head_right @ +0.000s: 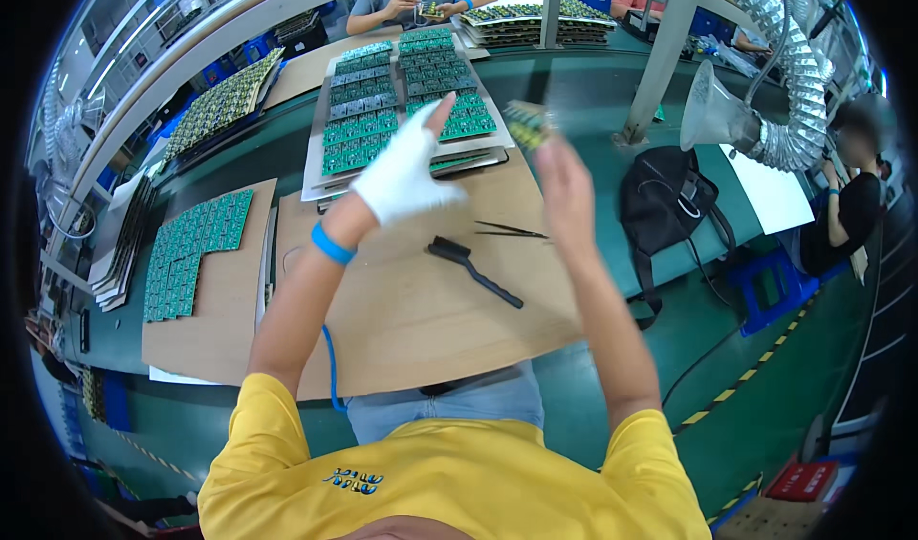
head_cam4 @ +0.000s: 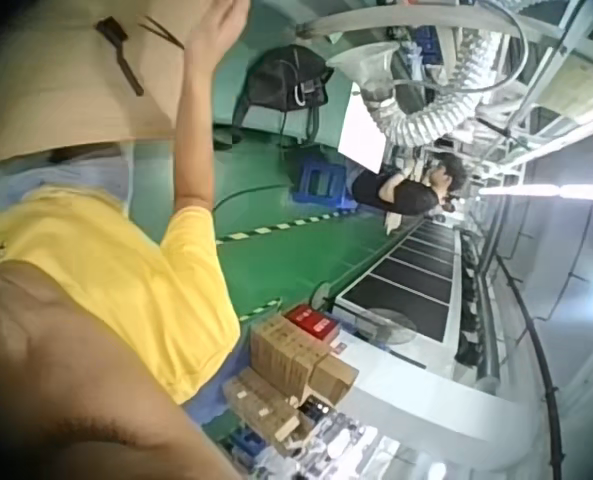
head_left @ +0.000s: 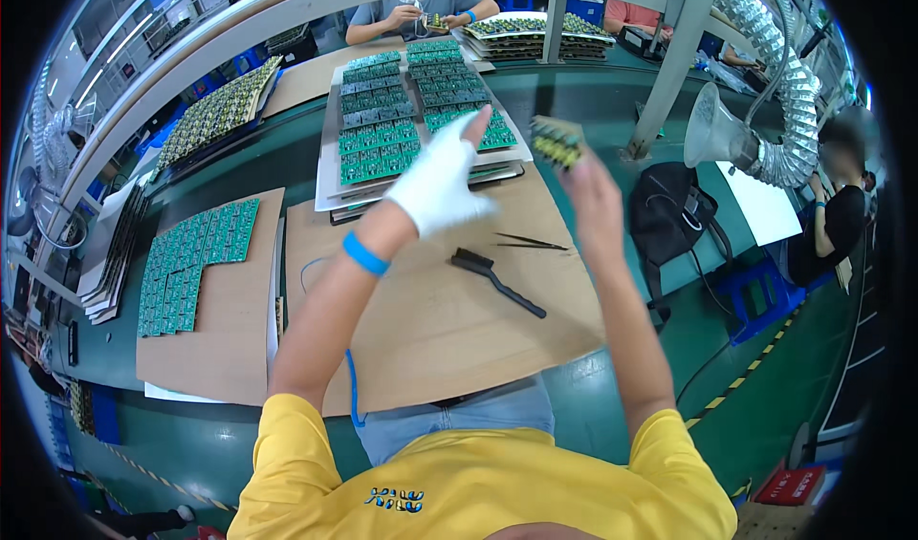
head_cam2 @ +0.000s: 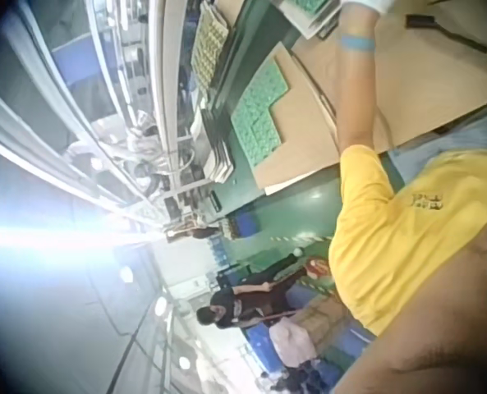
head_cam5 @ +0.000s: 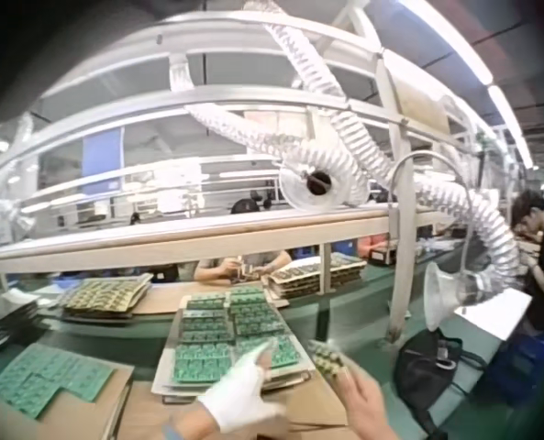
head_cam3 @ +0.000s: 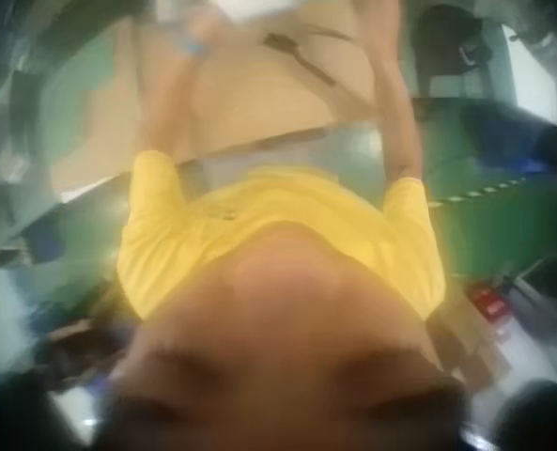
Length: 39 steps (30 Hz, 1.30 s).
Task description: The recorder picks up green circuit boards, cleans them with a handheld brush, and stacks them on a workbench in a manufacturing facility.
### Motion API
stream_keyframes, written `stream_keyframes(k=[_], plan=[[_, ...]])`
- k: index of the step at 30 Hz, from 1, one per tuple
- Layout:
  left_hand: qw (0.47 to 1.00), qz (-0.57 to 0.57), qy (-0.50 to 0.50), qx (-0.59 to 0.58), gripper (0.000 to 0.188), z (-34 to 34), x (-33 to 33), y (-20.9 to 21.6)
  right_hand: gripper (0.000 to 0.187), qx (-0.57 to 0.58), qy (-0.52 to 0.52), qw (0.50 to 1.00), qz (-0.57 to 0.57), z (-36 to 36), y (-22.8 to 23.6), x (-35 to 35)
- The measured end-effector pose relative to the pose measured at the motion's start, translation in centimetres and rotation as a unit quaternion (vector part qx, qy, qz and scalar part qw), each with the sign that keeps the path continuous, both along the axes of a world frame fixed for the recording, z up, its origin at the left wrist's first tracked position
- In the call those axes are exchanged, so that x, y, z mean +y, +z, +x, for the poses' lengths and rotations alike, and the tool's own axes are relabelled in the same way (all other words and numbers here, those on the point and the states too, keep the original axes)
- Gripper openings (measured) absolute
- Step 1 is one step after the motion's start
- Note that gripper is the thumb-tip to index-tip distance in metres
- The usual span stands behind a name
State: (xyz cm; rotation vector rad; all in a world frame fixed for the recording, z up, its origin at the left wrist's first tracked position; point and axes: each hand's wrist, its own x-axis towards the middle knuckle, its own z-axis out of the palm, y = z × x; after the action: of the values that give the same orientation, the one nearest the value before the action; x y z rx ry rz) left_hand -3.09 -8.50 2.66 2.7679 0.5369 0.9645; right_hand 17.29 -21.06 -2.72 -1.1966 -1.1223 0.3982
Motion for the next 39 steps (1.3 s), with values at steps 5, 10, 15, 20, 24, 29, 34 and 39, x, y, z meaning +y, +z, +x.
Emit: stream_keyframes(k=[5,10,15,20,24,29,34,39], plan=[[0.986,-0.098,-0.076,-0.112,0.094,-6.4,-9.0,-5.5,0.065,-0.265,0.039,0.963,0.011,-14.2,0.0,-7.8],[0.861,-0.385,0.040,-0.330,0.088,-16.1,-16.9,-10.4,0.048,-0.330,0.039,0.942,-0.044,-12.9,-1.9,-9.3],[0.703,-0.535,0.073,-0.463,0.091,-18.0,-20.1,-11.4,0.025,-0.405,-0.054,0.892,-0.195,-9.2,-6.7,-6.2],[0.752,-0.508,0.095,-0.410,0.093,-13.6,-15.9,-13.0,0.019,-0.341,-0.087,0.922,-0.163,-10.4,-6.4,-5.3],[0.724,-0.528,0.071,-0.438,0.092,-12.0,-15.1,-13.4,0.018,-0.170,0.007,0.961,-0.218,-11.1,-5.5,-6.5],[0.742,-0.518,0.052,-0.423,0.090,-11.8,-14.6,-14.2,0.032,-0.225,0.134,0.957,-0.124,-15.4,-2.6,-6.8],[0.746,-0.516,0.081,-0.414,0.087,-12.3,-14.7,-14.8,0.046,-0.366,0.145,0.907,-0.147,-15.6,-3.4,-5.1],[0.756,-0.495,0.081,-0.421,0.083,-12.8,-15.0,-14.8,0.047,-0.363,0.122,0.915,-0.128,-15.0,-2.4,-5.1]])
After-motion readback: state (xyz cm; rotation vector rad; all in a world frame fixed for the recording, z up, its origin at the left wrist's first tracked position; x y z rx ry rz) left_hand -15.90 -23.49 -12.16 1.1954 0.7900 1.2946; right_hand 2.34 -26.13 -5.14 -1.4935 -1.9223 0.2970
